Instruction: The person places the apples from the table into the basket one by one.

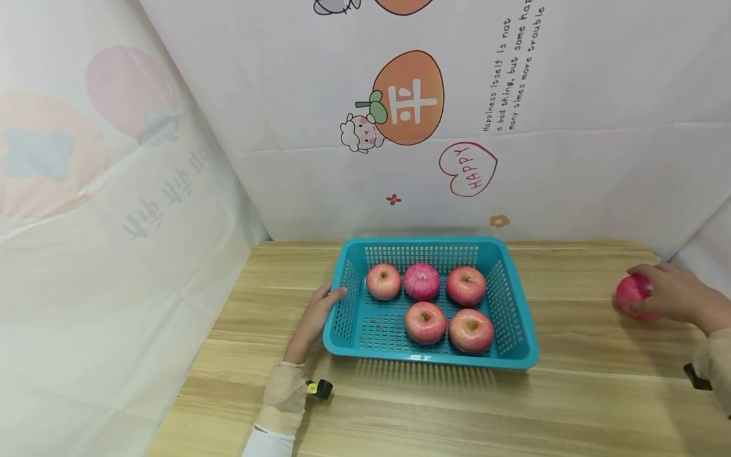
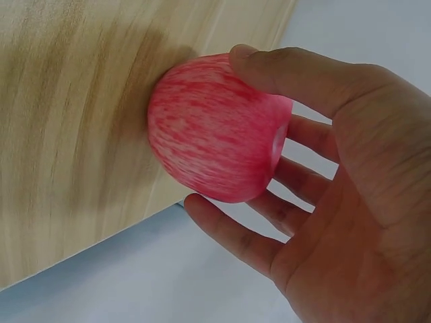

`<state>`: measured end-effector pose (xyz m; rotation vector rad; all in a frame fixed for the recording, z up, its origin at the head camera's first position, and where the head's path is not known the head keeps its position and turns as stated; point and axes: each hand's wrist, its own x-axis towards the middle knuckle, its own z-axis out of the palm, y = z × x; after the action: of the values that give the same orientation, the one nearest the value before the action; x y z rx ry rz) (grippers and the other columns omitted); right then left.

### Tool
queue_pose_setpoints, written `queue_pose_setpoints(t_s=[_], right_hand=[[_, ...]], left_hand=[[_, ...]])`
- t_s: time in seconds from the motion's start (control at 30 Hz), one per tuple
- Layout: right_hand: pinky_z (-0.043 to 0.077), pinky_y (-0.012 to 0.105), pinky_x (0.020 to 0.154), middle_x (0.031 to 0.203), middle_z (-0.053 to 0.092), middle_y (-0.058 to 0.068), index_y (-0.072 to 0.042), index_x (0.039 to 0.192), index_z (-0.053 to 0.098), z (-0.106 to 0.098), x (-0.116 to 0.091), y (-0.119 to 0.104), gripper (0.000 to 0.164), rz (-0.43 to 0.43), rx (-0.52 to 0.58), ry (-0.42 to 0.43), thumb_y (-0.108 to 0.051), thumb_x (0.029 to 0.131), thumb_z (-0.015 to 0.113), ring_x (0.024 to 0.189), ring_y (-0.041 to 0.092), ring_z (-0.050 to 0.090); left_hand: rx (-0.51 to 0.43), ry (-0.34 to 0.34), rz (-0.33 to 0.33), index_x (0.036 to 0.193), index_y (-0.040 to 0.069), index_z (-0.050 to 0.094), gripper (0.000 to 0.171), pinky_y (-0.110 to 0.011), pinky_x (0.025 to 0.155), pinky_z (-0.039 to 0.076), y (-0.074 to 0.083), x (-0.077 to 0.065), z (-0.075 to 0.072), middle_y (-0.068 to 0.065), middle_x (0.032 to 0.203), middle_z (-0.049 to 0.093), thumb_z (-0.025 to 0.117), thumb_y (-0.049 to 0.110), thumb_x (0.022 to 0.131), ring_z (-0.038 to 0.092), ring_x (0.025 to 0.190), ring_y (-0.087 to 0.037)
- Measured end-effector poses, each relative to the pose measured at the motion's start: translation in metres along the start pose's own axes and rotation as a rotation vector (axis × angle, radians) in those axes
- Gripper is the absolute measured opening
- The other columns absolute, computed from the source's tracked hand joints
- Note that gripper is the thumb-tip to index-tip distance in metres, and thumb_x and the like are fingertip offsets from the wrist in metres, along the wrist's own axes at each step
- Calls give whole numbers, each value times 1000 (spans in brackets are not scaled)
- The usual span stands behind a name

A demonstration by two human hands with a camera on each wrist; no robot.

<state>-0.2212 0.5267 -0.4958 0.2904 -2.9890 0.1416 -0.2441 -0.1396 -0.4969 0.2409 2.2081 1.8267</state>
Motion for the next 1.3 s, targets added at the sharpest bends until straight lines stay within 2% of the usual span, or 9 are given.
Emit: queue_pose_setpoints(t_s=[0.2,0.67,1.3], right_hand=[[48,61,66,94,58,40,8,106,55,1,0,-2,72,-3,11,8,-25,52,89,84,51,57],[48,62,69,92,57,40,11,109,52,-2,0,-4,72,47,3,-71,-24,58,87,86,54,56],[49,55,66,92,56,40,13,111,51,-3,1,-8,72,67,20,-90,-25,61,87,84,52,57]], left_hand=[[-1,1,5,148,6,41,49,-41,89,57,1,-1,1,-28,135,55,45,29,104,60,118,-42],[-2,-2,3,147,7,42,49,-40,88,57,2,0,1,-28,134,56,46,30,104,61,117,-42],[-12,-9,12,148,6,40,50,-41,90,57,0,0,0,-29,135,54,45,29,104,60,118,-44]])
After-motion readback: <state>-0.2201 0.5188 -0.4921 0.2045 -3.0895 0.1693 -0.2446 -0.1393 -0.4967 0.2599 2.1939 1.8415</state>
